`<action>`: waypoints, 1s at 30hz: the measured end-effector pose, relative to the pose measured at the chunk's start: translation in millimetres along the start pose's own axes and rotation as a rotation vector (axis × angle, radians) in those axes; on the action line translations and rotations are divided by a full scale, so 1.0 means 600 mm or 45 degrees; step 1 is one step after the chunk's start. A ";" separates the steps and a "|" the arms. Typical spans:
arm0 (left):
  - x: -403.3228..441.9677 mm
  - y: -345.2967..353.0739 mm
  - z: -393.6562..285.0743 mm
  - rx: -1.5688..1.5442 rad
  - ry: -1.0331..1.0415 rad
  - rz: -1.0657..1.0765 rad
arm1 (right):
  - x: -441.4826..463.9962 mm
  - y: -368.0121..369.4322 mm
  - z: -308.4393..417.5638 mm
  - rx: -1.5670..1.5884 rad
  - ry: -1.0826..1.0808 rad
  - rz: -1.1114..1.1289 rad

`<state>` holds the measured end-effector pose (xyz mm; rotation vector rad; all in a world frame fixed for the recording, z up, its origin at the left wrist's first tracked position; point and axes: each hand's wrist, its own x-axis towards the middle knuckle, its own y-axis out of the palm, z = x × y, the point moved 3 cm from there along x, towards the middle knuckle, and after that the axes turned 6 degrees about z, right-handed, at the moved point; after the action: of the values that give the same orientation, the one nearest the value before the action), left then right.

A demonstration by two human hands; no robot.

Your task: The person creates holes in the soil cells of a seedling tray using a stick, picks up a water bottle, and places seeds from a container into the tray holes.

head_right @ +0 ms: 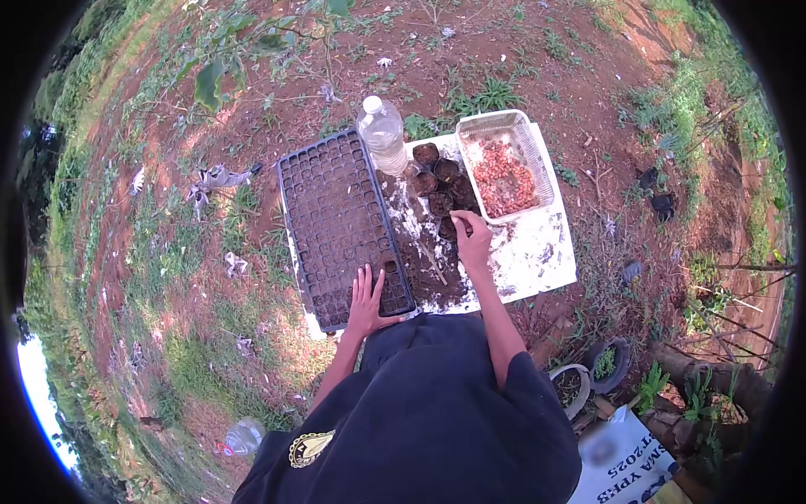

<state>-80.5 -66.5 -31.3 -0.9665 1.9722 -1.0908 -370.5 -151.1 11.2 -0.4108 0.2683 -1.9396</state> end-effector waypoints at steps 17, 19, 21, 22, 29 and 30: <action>0.001 0.000 0.003 -0.078 -0.009 -0.014 | -0.117 0.167 0.035 -0.415 -0.535 0.823; 0.001 0.001 0.004 -0.066 -0.004 -0.012 | -0.121 0.171 0.035 -0.468 -0.604 0.849; 0.003 0.003 0.004 -0.061 -0.007 -0.012 | -0.125 0.176 0.034 -0.602 -0.632 0.904; 0.002 0.004 0.004 -0.055 -0.010 -0.012 | -0.126 0.175 0.035 -0.602 -0.632 0.905; 0.002 0.008 0.007 -0.086 0.003 -0.009 | -0.128 0.180 0.035 -0.717 -0.707 0.915; 0.001 0.008 0.006 -0.066 -0.002 -0.009 | -0.128 0.181 0.036 -0.733 -0.696 0.927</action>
<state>-79.0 -66.9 -37.2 -1.0024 2.0057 -1.0469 -243.0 -122.7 -21.7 -1.0345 0.5286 -0.9638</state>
